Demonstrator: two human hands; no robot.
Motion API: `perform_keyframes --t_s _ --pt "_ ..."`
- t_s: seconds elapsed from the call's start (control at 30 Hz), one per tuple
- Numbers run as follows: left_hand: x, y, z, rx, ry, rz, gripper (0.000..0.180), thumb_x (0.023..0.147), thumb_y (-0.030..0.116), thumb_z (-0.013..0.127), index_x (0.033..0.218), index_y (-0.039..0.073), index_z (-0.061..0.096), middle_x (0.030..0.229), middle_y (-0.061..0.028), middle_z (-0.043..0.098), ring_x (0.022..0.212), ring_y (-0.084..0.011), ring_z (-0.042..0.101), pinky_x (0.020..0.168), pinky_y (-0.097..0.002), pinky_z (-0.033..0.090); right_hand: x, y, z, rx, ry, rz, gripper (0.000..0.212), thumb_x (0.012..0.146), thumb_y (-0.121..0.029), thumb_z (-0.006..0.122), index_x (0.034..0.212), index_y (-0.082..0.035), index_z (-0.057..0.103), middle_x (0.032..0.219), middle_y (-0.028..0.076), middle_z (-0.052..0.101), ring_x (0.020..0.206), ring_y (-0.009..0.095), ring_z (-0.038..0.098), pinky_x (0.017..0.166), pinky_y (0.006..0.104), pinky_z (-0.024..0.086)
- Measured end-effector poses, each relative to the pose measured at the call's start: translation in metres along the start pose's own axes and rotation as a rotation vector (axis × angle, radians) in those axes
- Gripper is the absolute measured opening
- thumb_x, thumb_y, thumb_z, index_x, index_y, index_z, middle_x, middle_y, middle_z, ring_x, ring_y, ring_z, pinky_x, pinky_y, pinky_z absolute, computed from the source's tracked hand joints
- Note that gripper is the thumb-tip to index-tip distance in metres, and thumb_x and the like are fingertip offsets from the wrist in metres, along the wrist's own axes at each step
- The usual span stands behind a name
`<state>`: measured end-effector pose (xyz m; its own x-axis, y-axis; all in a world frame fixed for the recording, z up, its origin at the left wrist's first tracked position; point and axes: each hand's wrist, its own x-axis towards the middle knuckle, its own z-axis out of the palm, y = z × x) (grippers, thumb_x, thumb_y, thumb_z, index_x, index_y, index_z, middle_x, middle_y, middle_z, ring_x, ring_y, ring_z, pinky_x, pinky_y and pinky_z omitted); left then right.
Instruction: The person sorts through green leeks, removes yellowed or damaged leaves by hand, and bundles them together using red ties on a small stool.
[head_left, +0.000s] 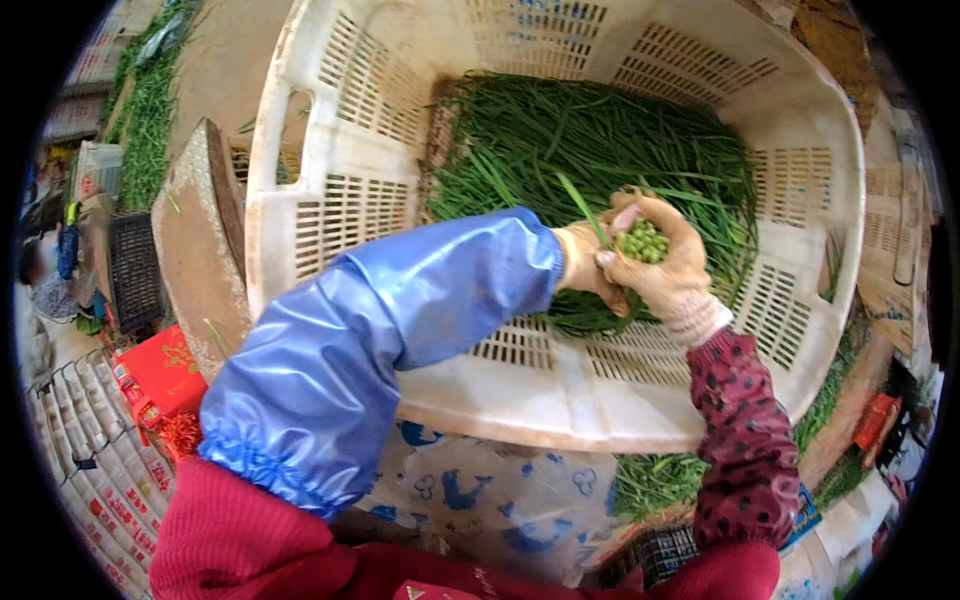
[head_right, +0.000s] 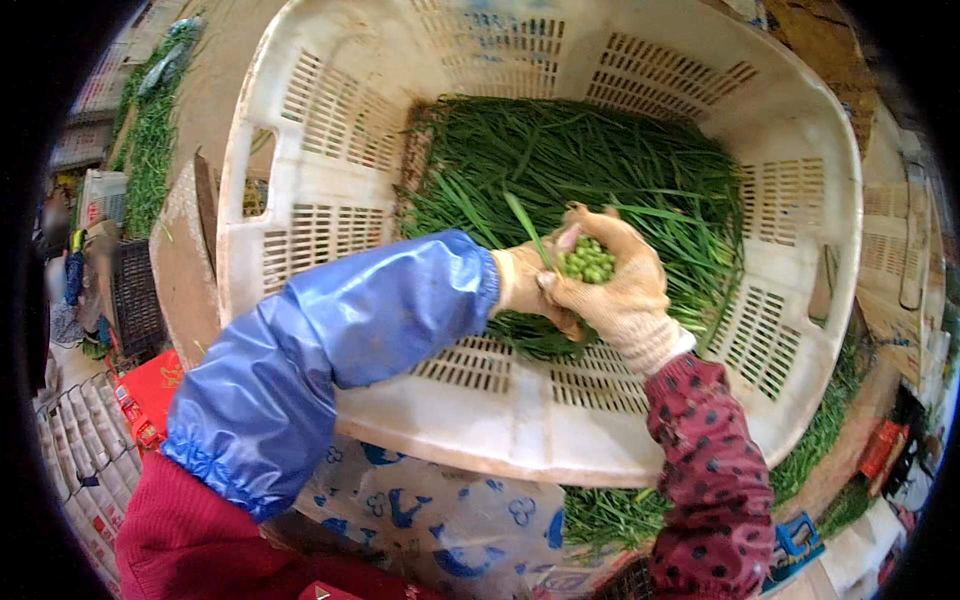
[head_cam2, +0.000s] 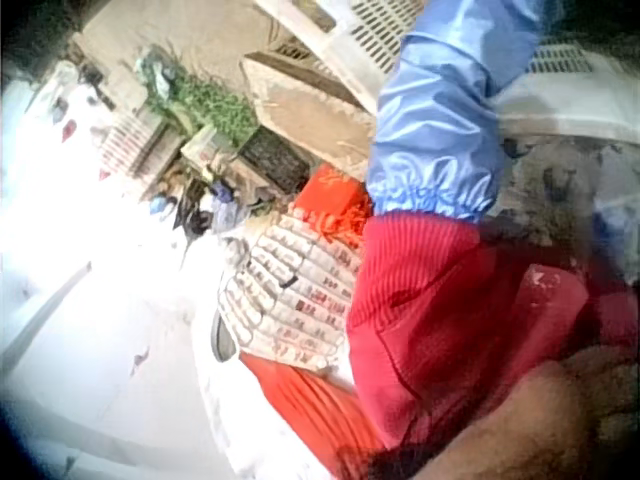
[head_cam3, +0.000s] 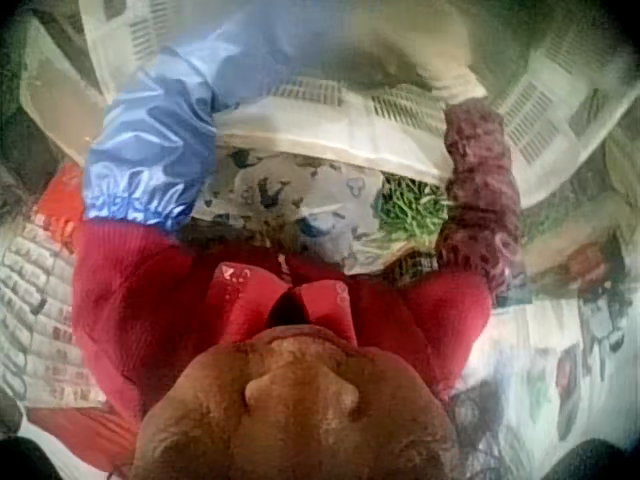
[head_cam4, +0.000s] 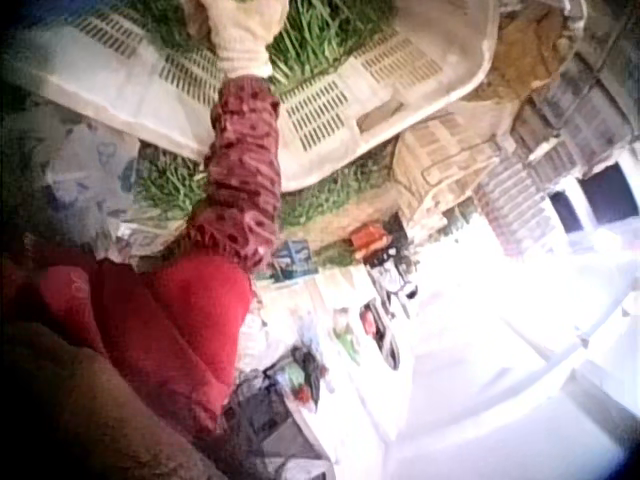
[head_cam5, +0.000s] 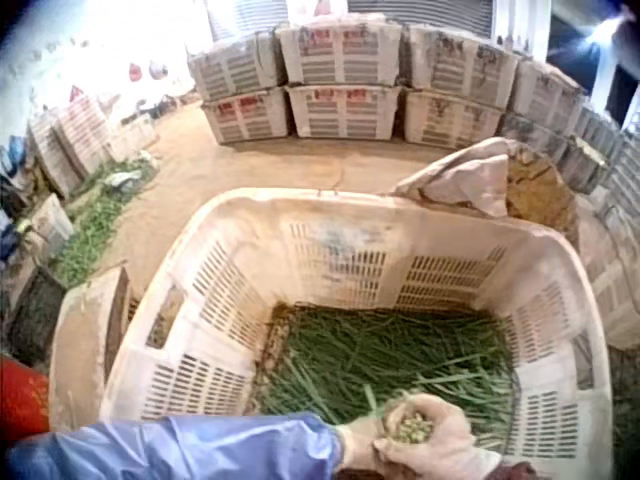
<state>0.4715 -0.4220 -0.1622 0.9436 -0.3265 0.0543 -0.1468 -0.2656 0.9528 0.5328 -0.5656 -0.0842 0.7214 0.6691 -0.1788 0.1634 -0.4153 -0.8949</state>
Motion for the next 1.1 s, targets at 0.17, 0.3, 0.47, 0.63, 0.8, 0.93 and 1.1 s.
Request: perform_keyframes --t_s 0.17,0.3,0.47,0.63,0.8,0.93,1.1 --pt "-0.006 0.096 -0.069 0.790 -0.333 -0.734 0.095 0.058 0.029 0.089 0.137 0.006 0.041 0.138 -0.0172 0.042 0.131 -0.0346 0.038 0.108 -0.0372 0.035 0.018 -0.035 -0.005 0.336 0.101 0.239 0.054 0.072 -0.009 0.079 0.118 0.006 0.055 0.091 0.000 0.061 0.079 0.007 0.057 0.072 0.0214 0.050" --pt "-0.089 0.152 -0.151 0.693 0.121 -0.350 0.079 0.071 0.014 0.079 0.139 0.002 0.039 0.140 -0.0218 0.042 0.134 -0.0354 0.036 0.110 -0.0392 0.032 0.014 -0.050 0.004 0.396 0.210 0.210 0.051 0.072 -0.004 0.077 0.116 0.006 0.055 0.088 0.002 0.061 0.074 0.009 0.058 0.068 0.0229 0.050" --pt "-0.235 0.262 -0.173 0.425 0.412 -0.423 0.076 0.072 0.010 0.079 0.138 0.003 0.043 0.133 -0.0168 0.051 0.126 -0.0268 0.046 0.107 -0.0364 0.036 0.020 -0.164 0.009 0.437 0.199 -0.170 0.028 0.073 -0.002 0.075 0.098 -0.002 0.061 0.083 -0.001 0.063 0.069 0.008 0.058 0.065 0.0228 0.050" --pt "-0.317 0.302 -0.076 -0.900 0.329 -0.567 0.093 0.066 0.031 0.086 0.142 0.007 0.038 0.129 -0.0118 0.055 0.116 -0.0198 0.053 0.100 -0.0372 0.041 0.023 -0.249 -0.013 0.308 0.310 -0.368 0.024 0.078 -0.009 0.072 0.099 -0.002 0.062 0.084 0.002 0.064 0.071 0.010 0.060 0.061 0.0231 0.048" --pt "-0.293 0.319 0.010 -1.440 0.037 -0.354 0.098 0.072 0.040 0.080 0.148 0.013 0.025 0.141 -0.0172 0.043 0.129 -0.0307 0.044 0.105 -0.0468 0.038 -0.029 -0.265 0.004 0.424 0.357 -0.254 0.030 0.073 -0.001 0.076 0.099 0.002 0.059 0.083 0.001 0.062 0.073 0.009 0.059 0.068 0.0220 0.051" --pt "-0.263 0.313 0.040 -1.758 0.050 -0.126 0.100 0.072 0.058 0.072 0.150 0.018 0.023 0.145 -0.0201 0.038 0.133 -0.0363 0.039 0.104 -0.0580 0.036 -0.104 -0.317 0.035 0.259 0.268 -0.361 0.026 0.073 -0.001 0.075 0.093 -0.001 0.058 0.082 0.002 0.062 0.075 0.010 0.060 0.070 0.0234 0.051" --pt "-0.250 0.328 0.017 -1.845 0.108 0.136 0.110 0.061 0.075 0.063 0.147 0.016 0.026 0.144 -0.0130 0.041 0.128 -0.0346 0.045 0.102 -0.0599 0.038 -0.190 -0.341 0.049 -0.142 0.072 -0.960 0.032 0.067 -0.004 0.074 0.093 -0.006 0.056 0.086 0.008 0.062 0.083 0.023 0.063 0.091 0.0430 0.048"
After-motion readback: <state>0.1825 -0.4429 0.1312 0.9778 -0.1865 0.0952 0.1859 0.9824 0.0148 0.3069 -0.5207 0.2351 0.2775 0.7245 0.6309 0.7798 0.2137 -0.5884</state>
